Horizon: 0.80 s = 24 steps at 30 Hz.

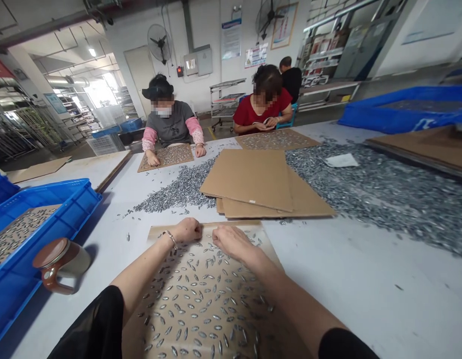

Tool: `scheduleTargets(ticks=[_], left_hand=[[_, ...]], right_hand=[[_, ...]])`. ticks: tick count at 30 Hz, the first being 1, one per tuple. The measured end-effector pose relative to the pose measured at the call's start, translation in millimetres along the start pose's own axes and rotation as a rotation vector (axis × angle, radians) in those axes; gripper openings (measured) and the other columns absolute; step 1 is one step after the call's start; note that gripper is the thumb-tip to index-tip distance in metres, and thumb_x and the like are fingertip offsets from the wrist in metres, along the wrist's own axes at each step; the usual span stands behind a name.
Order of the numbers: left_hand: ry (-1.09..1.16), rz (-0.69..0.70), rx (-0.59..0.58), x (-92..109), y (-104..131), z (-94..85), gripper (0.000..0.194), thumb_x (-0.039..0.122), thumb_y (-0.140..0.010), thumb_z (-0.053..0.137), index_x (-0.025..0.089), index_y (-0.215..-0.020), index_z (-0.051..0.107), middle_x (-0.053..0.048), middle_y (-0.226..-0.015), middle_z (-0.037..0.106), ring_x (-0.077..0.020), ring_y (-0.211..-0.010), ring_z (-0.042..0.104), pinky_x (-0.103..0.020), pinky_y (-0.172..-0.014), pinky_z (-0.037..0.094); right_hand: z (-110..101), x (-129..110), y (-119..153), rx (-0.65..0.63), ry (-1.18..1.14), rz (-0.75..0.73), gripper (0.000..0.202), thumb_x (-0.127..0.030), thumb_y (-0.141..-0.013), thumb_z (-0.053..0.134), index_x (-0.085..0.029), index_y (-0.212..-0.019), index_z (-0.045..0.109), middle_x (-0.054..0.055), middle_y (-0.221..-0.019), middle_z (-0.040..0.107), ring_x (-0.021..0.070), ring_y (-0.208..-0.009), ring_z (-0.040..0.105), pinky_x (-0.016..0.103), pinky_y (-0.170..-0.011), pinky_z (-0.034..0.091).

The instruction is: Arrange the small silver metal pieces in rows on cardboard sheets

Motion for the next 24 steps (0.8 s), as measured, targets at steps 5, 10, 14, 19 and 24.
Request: scheduleTargets(ticks=[5,10,14,19,24], left_hand=[[-0.008,0.017,0.027,-4,1,-1.7,0.018,0.032,-0.095,0.071,0.014,-0.099,0.071,-0.006,-0.102,0.074,-0.0199,-0.095,0.071,-0.041,-0.088,0.06],[0.031,0.133,0.154,-2,11,-1.0,0.018,0.016,-0.094,0.058,0.013,-0.095,0.076,-0.013,-0.098,0.076,-0.0209,-0.093,0.07,-0.032,-0.086,0.056],[0.044,0.335,0.182,13,20,6.8,0.02,0.014,-0.091,0.059,0.019,-0.098,0.077,-0.007,-0.106,0.076,-0.0176,-0.1,0.069,-0.025,-0.092,0.052],[-0.023,0.408,0.176,28,20,17.5,0.022,0.016,-0.095,0.054,0.016,-0.088,0.075,-0.011,-0.099,0.074,-0.0212,-0.099,0.069,-0.028,-0.092,0.052],[-0.084,0.373,0.199,26,20,19.3,0.019,0.015,-0.092,0.056,0.01,-0.093,0.074,-0.019,-0.104,0.073,-0.0281,-0.102,0.069,-0.034,-0.093,0.054]], right_hand=[[3,-5,-4,0.0,0.072,0.026,0.024,-0.019,-0.098,0.05,-0.018,-0.092,0.074,0.011,-0.102,0.075,0.0216,-0.088,0.065,0.029,-0.067,0.031],[4,-4,-7,-0.031,0.084,0.044,0.03,-0.02,-0.101,0.045,-0.015,-0.1,0.074,0.014,-0.104,0.075,0.022,-0.089,0.067,0.029,-0.07,0.035],[4,-1,-8,0.016,0.037,0.094,0.026,-0.02,-0.099,0.048,-0.016,-0.099,0.073,0.012,-0.105,0.075,0.0204,-0.091,0.067,0.027,-0.072,0.036],[0,7,2,0.107,-0.002,0.109,0.027,-0.02,-0.1,0.046,-0.017,-0.097,0.073,0.01,-0.103,0.073,0.019,-0.091,0.065,0.027,-0.073,0.035],[6,-3,13,0.048,0.005,0.031,0.022,-0.017,-0.096,0.051,-0.02,-0.087,0.071,0.006,-0.095,0.072,0.0173,-0.083,0.063,0.028,-0.068,0.032]])
Point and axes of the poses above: each hand's wrist, its own y-axis away from the middle knuckle, its own z-axis out of the palm, x = y × z, the point moved 3 cm from there along -y, towards the middle knuckle
